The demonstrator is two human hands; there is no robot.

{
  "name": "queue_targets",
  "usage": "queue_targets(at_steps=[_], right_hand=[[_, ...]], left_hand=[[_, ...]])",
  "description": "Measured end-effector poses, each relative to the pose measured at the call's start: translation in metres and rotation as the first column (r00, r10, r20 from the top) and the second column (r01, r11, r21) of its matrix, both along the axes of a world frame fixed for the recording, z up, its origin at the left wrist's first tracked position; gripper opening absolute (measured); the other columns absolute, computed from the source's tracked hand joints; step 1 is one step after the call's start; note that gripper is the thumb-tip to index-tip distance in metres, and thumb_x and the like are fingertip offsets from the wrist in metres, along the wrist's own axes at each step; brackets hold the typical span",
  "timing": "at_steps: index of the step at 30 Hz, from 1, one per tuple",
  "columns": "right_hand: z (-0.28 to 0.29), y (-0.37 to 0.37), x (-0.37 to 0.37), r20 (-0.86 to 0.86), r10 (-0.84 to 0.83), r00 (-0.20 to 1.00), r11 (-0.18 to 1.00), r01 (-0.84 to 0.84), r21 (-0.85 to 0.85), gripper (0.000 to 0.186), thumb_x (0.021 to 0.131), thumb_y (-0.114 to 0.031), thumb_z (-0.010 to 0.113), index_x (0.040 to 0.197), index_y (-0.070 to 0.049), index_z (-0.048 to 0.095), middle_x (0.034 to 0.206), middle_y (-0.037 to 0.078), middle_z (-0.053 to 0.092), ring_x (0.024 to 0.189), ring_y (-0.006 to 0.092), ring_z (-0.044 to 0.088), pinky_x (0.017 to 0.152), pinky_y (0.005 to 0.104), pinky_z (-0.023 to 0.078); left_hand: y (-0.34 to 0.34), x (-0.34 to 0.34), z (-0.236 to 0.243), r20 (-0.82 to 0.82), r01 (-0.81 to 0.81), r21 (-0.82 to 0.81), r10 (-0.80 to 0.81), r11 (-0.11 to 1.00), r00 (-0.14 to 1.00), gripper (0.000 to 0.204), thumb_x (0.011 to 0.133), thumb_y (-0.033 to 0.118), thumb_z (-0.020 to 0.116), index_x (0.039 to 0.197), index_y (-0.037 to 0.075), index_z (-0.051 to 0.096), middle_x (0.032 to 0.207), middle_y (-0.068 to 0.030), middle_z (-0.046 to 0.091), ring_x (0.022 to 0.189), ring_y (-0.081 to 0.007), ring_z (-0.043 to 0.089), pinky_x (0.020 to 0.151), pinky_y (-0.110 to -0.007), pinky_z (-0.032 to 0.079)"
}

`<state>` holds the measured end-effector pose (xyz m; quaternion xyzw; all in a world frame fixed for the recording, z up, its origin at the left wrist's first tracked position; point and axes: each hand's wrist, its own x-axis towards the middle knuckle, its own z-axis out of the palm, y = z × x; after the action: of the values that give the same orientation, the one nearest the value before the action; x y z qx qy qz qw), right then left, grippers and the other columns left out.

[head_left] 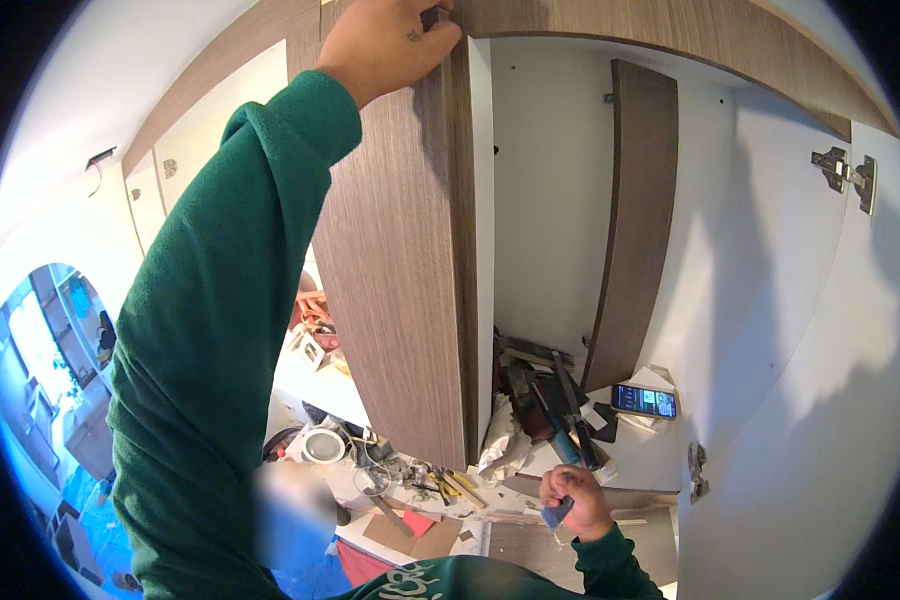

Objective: The person applies edge banding to a wooden cabinet door using a utility knife to trim the excess and a plastic scraper to press the edge into place. The person repeatedly trims and presses the edge along the door's perimeter.

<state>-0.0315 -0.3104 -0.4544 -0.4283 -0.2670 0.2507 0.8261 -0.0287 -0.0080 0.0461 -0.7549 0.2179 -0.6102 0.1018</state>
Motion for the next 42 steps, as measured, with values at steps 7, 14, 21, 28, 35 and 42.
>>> queue_targets(at_steps=[7,14,21,28,35,42], right_hand=[[-0.009,-0.001,0.010,0.034,0.086,0.996,0.996,-0.085,-0.042,0.039,0.096,-0.029,0.065,0.072,-0.007,0.043,0.069,0.003,0.040,0.066,0.0135,0.037,0.062,0.0294,0.032],[-0.028,-0.005,0.020,-0.010,0.138,0.990,0.988,-0.139,-0.068,0.041,0.095,-0.030,0.065,0.070,-0.008,0.041,0.067,0.004,0.042,0.064,0.0136,0.037,0.061,0.0294,0.032],[-0.033,-0.005,0.025,-0.056,0.201,0.978,0.976,-0.205,-0.068,0.041,0.096,-0.030,0.065,0.070,-0.007,0.043,0.067,0.004,0.043,0.064,0.0135,0.039,0.062,0.0294,0.034],[-0.037,0.000,0.028,-0.069,0.241,0.968,0.969,-0.244,-0.040,0.037,0.097,-0.025,0.066,0.072,-0.007,0.046,0.068,0.002,0.043,0.065,0.0132,0.041,0.063,0.0295,0.036],[-0.041,0.006,0.026,-0.066,0.274,0.959,0.960,-0.277,-0.041,0.032,0.098,-0.021,0.063,0.075,-0.006,0.048,0.069,0.001,0.043,0.065,0.0129,0.041,0.064,0.0301,0.037],[-0.044,0.001,0.027,-0.086,0.228,0.970,0.970,-0.234,-0.059,0.028,0.098,-0.018,0.063,0.076,-0.005,0.049,0.070,0.001,0.043,0.065,0.0128,0.042,0.064,0.0297,0.037]], left_hand=[[-0.007,-0.006,0.015,0.033,-0.213,0.332,0.215,0.919,0.976,0.024,0.089,0.017,0.059,0.102,-0.002,0.066,0.099,-0.0200,0.064,0.090,-0.0401,0.063,0.081,-0.048,0.052],[-0.023,-0.034,0.046,0.021,-0.365,0.722,0.508,0.588,0.861,0.021,0.093,0.017,0.057,0.104,0.001,0.067,0.104,-0.0168,0.065,0.095,-0.0366,0.065,0.083,-0.047,0.055],[-0.031,-0.041,0.056,-0.100,-0.408,0.322,0.460,0.854,0.882,0.026,0.094,0.025,0.060,0.104,0.004,0.071,0.098,-0.0205,0.071,0.089,-0.0372,0.069,0.081,-0.044,0.056],[-0.044,-0.027,0.067,-0.336,-0.558,-0.034,0.517,0.829,0.788,0.035,0.090,0.030,0.066,0.094,-0.003,0.075,0.086,-0.0207,0.073,0.082,-0.0305,0.070,0.078,-0.044,0.057],[-0.067,-0.023,0.079,-0.502,-0.628,-0.197,0.473,0.752,0.724,0.037,0.082,0.030,0.073,0.090,-0.006,0.075,0.082,-0.0179,0.072,0.073,-0.0256,0.070,0.066,-0.036,0.060],[-0.077,-0.008,0.072,-0.450,-0.662,-0.081,0.565,0.746,0.692,0.032,0.078,0.027,0.075,0.076,-0.005,0.074,0.070,-0.0154,0.069,0.061,-0.0223,0.067,0.059,-0.034,0.058]])
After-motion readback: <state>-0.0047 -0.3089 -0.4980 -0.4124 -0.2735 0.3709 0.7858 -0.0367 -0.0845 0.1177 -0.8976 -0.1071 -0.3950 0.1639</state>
